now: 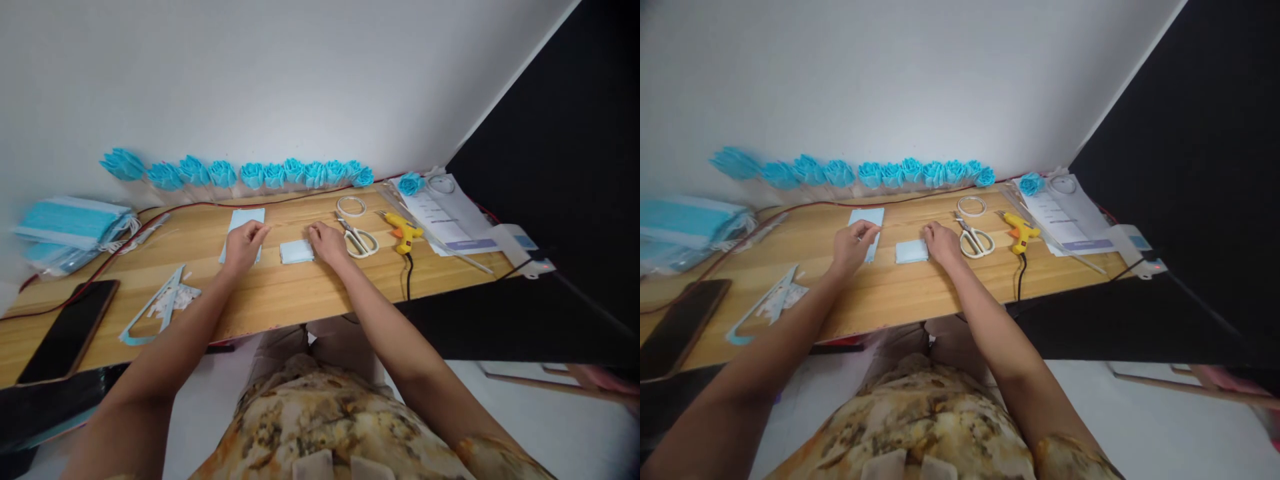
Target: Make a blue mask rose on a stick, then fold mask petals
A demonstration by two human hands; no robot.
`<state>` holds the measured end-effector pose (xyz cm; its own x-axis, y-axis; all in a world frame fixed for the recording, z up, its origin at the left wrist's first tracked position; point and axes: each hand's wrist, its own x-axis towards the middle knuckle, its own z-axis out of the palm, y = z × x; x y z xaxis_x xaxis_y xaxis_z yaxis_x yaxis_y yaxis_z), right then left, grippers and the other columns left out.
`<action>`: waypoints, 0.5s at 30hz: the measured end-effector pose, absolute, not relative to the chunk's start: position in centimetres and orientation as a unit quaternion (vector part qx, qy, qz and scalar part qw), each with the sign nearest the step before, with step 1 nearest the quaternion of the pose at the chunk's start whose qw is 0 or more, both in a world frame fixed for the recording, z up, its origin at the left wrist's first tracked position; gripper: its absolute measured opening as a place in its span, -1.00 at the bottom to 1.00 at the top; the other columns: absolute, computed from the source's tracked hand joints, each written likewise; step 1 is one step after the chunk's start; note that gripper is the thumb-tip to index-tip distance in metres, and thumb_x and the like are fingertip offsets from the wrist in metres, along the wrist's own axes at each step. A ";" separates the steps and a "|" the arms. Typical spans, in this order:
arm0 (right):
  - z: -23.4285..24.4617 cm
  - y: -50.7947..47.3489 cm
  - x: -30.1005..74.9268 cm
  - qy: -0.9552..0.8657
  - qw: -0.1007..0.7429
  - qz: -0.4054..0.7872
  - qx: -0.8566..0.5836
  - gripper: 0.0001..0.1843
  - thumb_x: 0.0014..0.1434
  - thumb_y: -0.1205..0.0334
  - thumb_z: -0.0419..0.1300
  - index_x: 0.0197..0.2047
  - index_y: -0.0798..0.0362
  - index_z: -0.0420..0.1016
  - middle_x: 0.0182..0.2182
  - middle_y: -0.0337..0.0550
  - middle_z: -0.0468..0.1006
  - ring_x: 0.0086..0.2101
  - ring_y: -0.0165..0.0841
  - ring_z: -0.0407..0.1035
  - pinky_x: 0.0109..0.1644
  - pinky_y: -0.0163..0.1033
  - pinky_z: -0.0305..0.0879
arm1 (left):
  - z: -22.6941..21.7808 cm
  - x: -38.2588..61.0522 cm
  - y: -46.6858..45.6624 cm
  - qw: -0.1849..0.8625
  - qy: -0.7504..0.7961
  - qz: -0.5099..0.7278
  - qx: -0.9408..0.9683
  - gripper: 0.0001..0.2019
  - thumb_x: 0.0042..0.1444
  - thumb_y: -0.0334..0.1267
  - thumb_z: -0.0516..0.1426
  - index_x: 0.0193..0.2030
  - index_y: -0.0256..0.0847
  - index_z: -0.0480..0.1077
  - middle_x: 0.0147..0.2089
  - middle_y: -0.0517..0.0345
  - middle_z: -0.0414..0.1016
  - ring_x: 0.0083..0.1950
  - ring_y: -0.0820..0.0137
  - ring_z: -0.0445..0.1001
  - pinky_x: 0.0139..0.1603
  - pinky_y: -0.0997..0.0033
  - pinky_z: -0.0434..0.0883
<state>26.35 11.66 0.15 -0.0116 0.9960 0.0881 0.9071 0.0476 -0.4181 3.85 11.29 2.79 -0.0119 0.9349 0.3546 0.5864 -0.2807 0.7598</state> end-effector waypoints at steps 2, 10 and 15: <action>0.2 11.6 26.3 -0.700 0.179 0.124 -0.680 -0.58 0.46 0.13 -0.10 0.12 0.02 0.53 -0.02 -0.01 0.68 -0.01 -0.13 0.52 -0.05 -0.20 0.27 | 4.7 3.3 9.2 0.178 0.573 0.474 0.644 -0.73 0.21 -0.21 0.08 -0.52 -0.16 0.28 -0.55 0.26 0.31 -0.46 0.44 0.29 -0.36 0.42 0.21; 1.2 11.3 26.5 -0.720 0.142 0.148 -0.663 -0.58 0.45 0.19 -0.10 0.17 0.05 0.48 0.00 0.03 0.67 0.02 -0.13 0.53 0.03 -0.18 0.32 | -0.3 0.3 -11.1 0.216 0.531 0.393 0.720 -0.59 0.32 -0.14 0.05 -0.57 -0.17 0.25 -0.59 0.24 0.29 -0.54 0.46 0.28 -0.46 0.44 0.20; 2.5 11.0 26.7 -0.740 0.117 0.171 -0.640 -0.55 0.44 0.25 -0.08 0.30 0.10 0.39 0.06 0.09 0.64 0.07 -0.11 0.52 0.08 -0.15 0.33 | -10.2 -0.9 -13.3 0.279 0.724 0.296 0.557 -0.52 0.36 -0.04 -0.04 -0.60 -0.15 0.18 -0.64 0.22 0.27 -0.59 0.40 0.33 -0.50 0.42 0.29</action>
<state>26.69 11.05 2.46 -0.1524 0.9872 -0.0466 0.9075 0.1211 -0.4022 -0.88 -13.32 -10.24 -0.2240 0.9718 -0.0735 0.6416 0.2038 0.7395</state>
